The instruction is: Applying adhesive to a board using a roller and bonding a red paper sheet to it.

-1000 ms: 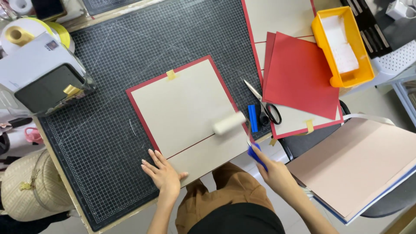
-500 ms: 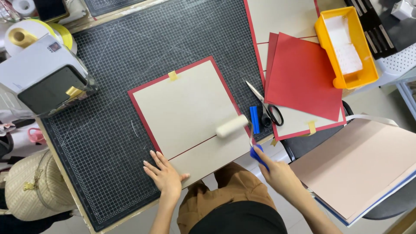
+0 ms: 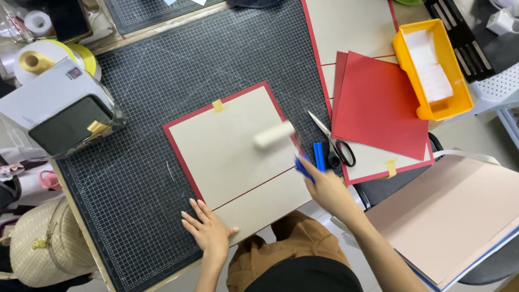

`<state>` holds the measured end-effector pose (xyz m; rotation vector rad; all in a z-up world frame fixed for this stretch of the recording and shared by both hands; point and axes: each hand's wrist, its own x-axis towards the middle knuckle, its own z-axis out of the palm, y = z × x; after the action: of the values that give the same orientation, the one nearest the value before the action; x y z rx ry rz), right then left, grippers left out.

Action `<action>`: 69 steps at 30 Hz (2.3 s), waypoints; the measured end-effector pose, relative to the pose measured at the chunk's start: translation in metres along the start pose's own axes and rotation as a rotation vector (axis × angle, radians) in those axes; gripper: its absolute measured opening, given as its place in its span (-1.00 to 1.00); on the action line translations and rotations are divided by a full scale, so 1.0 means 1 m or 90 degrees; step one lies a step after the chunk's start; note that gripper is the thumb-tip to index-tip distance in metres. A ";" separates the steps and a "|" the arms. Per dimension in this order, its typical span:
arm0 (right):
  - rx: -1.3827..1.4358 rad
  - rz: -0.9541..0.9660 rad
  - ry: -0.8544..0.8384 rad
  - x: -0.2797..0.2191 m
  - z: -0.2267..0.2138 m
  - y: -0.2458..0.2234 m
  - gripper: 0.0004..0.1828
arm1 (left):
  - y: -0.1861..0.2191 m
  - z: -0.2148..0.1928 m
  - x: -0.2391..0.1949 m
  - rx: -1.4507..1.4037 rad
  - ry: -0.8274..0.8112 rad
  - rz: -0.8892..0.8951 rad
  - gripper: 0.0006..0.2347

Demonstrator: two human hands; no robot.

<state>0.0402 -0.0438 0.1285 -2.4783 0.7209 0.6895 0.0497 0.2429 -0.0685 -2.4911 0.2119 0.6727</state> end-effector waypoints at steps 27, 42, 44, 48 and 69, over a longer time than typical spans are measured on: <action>0.030 -0.006 -0.013 0.059 -0.010 -0.020 -0.33 | 0.000 0.011 -0.001 0.047 0.079 -0.013 0.45; 0.028 -0.068 0.009 0.090 -0.029 -0.046 -0.33 | 0.002 0.007 0.003 0.007 -0.002 -0.009 0.44; -0.001 -0.046 -0.014 0.056 -0.025 -0.026 -0.34 | 0.004 0.015 0.001 0.017 0.063 -0.022 0.46; -0.045 -0.011 -0.015 0.054 -0.030 -0.031 -0.36 | 0.002 0.007 -0.002 0.046 0.082 -0.021 0.45; -0.060 0.033 -0.079 0.062 -0.044 -0.044 -0.36 | 0.000 -0.003 0.000 0.042 -0.032 -0.006 0.41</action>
<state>0.1260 -0.0574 0.1391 -2.4826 0.7241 0.9076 0.0511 0.2415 -0.0669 -2.4082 0.1999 0.7125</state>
